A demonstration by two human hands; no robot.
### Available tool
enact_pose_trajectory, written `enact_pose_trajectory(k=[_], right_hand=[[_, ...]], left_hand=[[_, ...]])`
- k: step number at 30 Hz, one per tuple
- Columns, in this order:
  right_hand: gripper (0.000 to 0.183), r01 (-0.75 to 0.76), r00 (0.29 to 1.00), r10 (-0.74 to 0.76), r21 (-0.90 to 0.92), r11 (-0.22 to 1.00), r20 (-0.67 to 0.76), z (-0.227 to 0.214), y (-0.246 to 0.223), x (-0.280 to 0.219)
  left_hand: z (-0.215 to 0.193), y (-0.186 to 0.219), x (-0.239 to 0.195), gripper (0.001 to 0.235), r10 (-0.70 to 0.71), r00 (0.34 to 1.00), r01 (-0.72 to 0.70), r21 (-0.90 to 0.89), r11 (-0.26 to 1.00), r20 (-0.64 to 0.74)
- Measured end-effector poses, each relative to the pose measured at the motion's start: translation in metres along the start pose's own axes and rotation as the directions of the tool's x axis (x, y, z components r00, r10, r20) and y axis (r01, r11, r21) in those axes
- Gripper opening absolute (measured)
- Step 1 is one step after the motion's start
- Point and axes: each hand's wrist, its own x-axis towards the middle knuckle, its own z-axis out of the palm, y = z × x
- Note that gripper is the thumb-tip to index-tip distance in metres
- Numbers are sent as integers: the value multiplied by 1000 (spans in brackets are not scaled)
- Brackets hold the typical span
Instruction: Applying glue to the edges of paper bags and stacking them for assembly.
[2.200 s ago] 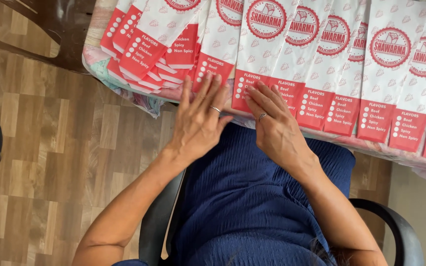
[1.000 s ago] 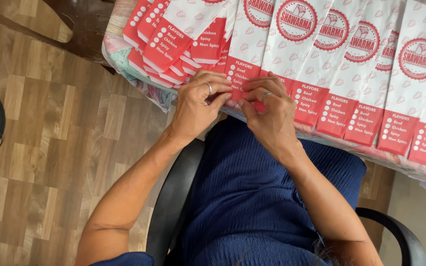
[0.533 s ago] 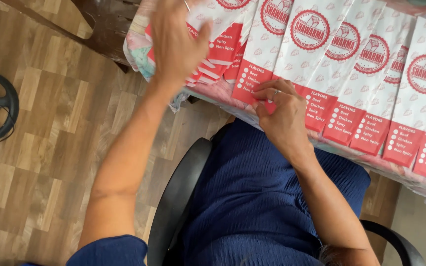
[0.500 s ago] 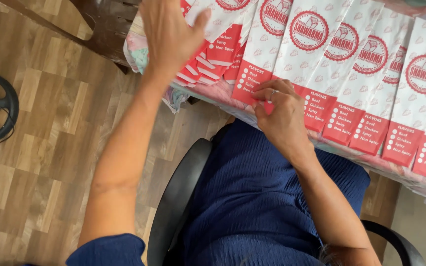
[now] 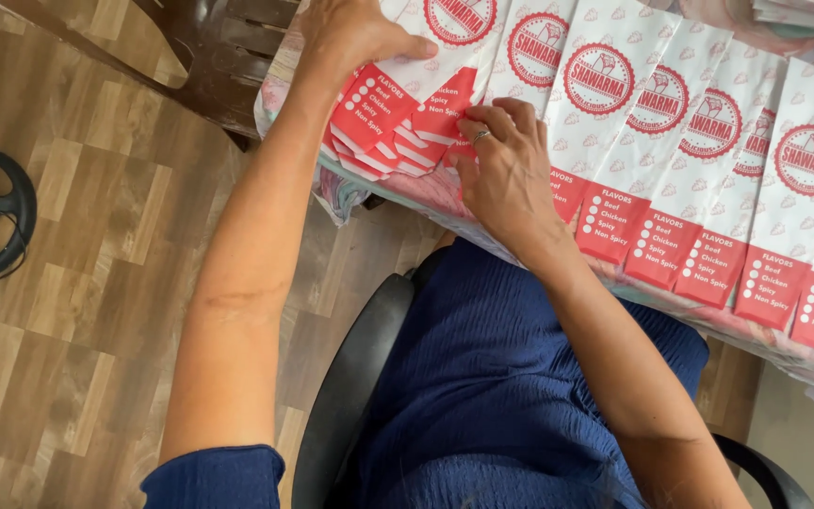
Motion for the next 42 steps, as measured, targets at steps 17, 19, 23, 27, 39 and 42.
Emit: enact_pose_trajectory(k=[17, 19, 23, 27, 39, 42], right_hand=[[57, -137, 989, 132, 85, 987, 62, -13, 7, -3], [70, -168, 985, 162, 144, 975, 53, -15, 7, -4], [66, -184, 983, 180, 146, 972, 42, -11, 11, -7], [67, -157, 988, 155, 141, 977, 28, -9, 14, -8], [51, -155, 981, 137, 136, 979, 134, -15, 13, -11], [46, -123, 985, 103, 143, 982, 138, -16, 11, -8]], left_hand=[[-17, 46, -33, 58, -147, 965, 208, -296, 932, 215], [-22, 55, -34, 42, -192, 864, 452, -548, 704, 466], [-40, 58, -61, 47, -126, 884, 410, -615, 674, 451], [-29, 56, -61, 50, 11, 908, 324, -719, 614, 419], [-86, 5, -51, 46, -265, 790, 540, -424, 727, 552], [-79, -27, -35, 48, -187, 760, 547, -457, 701, 623]])
